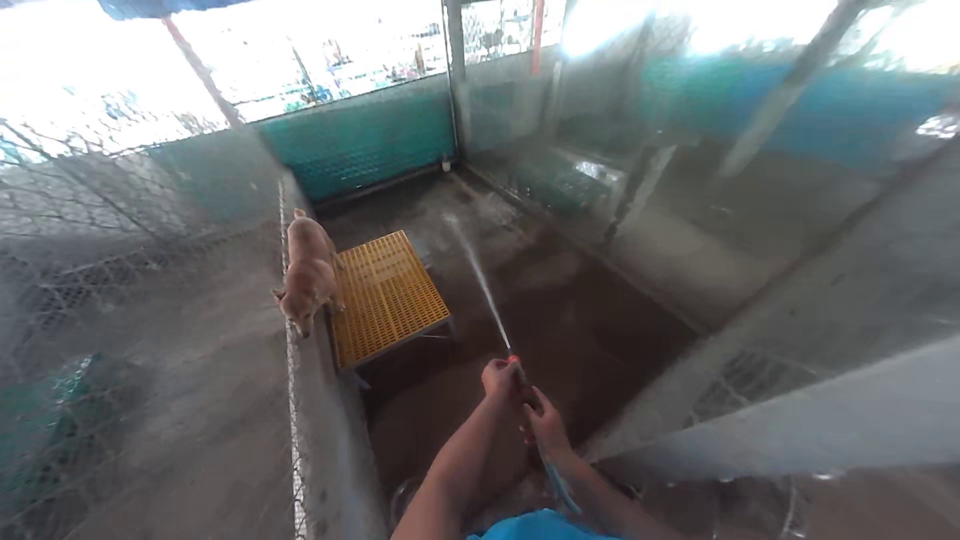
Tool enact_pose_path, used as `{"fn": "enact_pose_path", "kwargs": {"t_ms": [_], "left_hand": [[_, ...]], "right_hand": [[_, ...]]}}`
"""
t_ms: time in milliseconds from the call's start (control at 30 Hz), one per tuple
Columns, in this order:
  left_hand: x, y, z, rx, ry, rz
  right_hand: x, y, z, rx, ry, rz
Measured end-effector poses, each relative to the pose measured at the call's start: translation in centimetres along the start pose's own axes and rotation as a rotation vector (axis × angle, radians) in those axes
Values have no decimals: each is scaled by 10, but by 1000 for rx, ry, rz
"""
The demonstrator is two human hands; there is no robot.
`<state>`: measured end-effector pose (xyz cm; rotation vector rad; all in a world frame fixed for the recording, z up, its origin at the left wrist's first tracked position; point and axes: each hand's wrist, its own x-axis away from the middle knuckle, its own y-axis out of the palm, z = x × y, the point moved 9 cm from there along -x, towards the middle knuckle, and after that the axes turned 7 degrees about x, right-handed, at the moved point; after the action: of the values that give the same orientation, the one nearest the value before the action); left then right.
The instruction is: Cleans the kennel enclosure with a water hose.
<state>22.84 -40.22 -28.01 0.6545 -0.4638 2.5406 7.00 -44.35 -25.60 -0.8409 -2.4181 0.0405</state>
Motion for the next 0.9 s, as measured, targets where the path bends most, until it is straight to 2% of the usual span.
{"fn": "enact_pose_path", "kwargs": {"t_ms": [100, 233, 367, 500, 633, 900], "left_hand": [[-2, -4, 4, 37, 31, 46], [-3, 1, 3, 47, -57, -14], [-2, 0, 12, -100, -23, -9], [2, -3, 15, -215, -23, -21], [1, 2, 2, -266, -53, -80], [10, 7, -10, -210, -56, -141]], "right_hand": [[4, 0, -2, -7, 7, 7], [5, 0, -5, 66, 4, -13], [5, 4, -8, 236, -11, -93], [15, 13, -2, 267, 42, -165], [17, 15, 9, 264, 73, -157], [34, 15, 13, 312, 68, -104]]}}
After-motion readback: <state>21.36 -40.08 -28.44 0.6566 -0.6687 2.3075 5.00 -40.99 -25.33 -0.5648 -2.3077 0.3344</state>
